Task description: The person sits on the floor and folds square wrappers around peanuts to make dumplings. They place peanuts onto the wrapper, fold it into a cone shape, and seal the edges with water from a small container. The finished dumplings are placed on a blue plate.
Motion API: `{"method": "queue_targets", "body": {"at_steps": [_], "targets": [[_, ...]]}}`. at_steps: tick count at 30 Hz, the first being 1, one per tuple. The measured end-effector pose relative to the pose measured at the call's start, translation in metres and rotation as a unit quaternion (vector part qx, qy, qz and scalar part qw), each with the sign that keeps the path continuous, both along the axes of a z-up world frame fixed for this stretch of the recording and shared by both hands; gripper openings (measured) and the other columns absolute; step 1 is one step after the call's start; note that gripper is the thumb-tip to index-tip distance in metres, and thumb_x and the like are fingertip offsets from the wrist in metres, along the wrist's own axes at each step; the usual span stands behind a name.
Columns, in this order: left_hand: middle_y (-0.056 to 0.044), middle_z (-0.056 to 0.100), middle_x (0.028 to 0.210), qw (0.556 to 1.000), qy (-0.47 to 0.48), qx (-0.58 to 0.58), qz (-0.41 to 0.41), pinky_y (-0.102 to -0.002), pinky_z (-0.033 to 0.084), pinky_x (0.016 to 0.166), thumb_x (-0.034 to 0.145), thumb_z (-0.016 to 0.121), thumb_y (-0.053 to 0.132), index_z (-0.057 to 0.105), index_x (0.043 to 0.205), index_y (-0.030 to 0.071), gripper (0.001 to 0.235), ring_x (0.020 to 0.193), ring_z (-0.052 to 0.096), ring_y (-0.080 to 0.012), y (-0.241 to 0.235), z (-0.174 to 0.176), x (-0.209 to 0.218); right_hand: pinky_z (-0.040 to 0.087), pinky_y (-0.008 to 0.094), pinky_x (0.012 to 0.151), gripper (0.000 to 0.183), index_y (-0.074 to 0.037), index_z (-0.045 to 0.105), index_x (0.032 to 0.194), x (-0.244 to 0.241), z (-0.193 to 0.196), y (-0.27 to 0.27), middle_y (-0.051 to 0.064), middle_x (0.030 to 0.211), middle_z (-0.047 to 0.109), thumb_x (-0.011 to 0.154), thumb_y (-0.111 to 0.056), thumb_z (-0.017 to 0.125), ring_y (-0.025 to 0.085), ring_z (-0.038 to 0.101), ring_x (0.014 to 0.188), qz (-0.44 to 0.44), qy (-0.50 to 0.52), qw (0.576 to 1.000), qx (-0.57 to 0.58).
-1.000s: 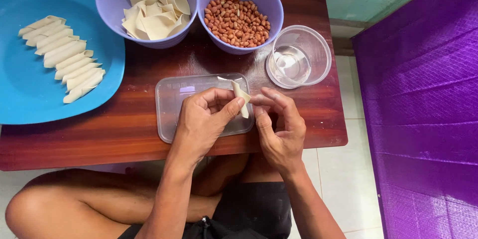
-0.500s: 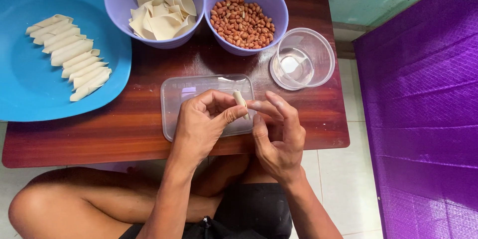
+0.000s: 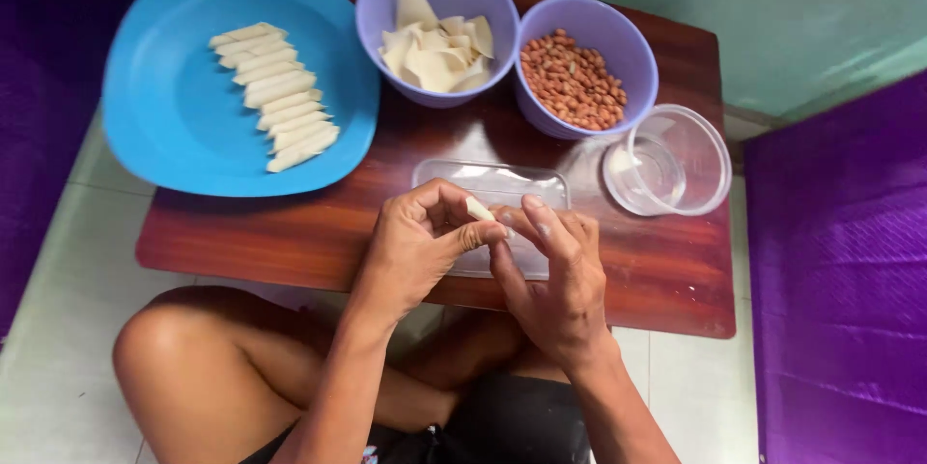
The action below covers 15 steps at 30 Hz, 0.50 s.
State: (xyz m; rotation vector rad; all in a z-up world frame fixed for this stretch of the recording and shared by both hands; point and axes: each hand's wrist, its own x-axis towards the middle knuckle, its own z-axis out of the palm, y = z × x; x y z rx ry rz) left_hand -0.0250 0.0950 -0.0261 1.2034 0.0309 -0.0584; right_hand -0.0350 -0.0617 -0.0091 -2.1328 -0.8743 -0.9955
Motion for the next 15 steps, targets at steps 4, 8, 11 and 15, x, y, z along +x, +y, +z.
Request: {"method": "queue_targets", "body": {"at_steps": [4,8,11,15], "targets": [[-0.005,0.072,0.072,0.999,0.013,0.005,0.038,-0.025,0.059,0.069,0.074,0.093,0.016,0.075,0.089,0.003,0.026,0.07,0.065,-0.0079,0.044,0.002,-0.006,0.054,0.038,0.081,0.062,0.008,0.054,0.134,0.011,0.016,0.044,0.01,0.103,0.079,0.08,0.006,0.083,0.027,0.073,0.08,0.05,-0.002,0.999,0.0],[-0.008,0.072,0.071,0.996,0.02,0.013,0.091,-0.024,0.057,0.065,0.074,0.093,0.019,0.074,0.088,0.004,0.028,0.066,0.066,-0.0095,0.088,0.008,-0.007,0.057,0.037,0.082,0.068,0.008,0.049,0.14,0.024,0.022,0.084,0.009,0.106,0.078,0.081,0.007,0.082,0.028,0.074,0.085,0.111,0.037,0.993,0.009],[-0.008,0.073,0.071,0.991,0.024,0.025,0.129,-0.023,0.057,0.064,0.075,0.093,0.022,0.074,0.089,0.004,0.03,0.066,0.067,-0.0091,0.12,0.01,-0.002,0.057,0.038,0.086,0.066,0.005,0.045,0.144,0.038,0.029,0.118,0.008,0.106,0.078,0.087,0.004,0.078,0.029,0.074,0.089,0.165,0.115,0.979,0.03],[-0.006,0.072,0.077,0.974,0.0,0.104,0.202,-0.022,0.056,0.067,0.084,0.086,0.024,0.073,0.103,0.004,0.031,0.068,0.066,-0.008,0.163,0.035,0.009,0.055,0.037,0.089,0.066,-0.003,0.039,0.151,0.076,0.036,0.16,0.008,0.104,0.077,0.094,0.001,0.072,0.027,0.074,0.092,0.21,0.183,0.96,0.032]]}}
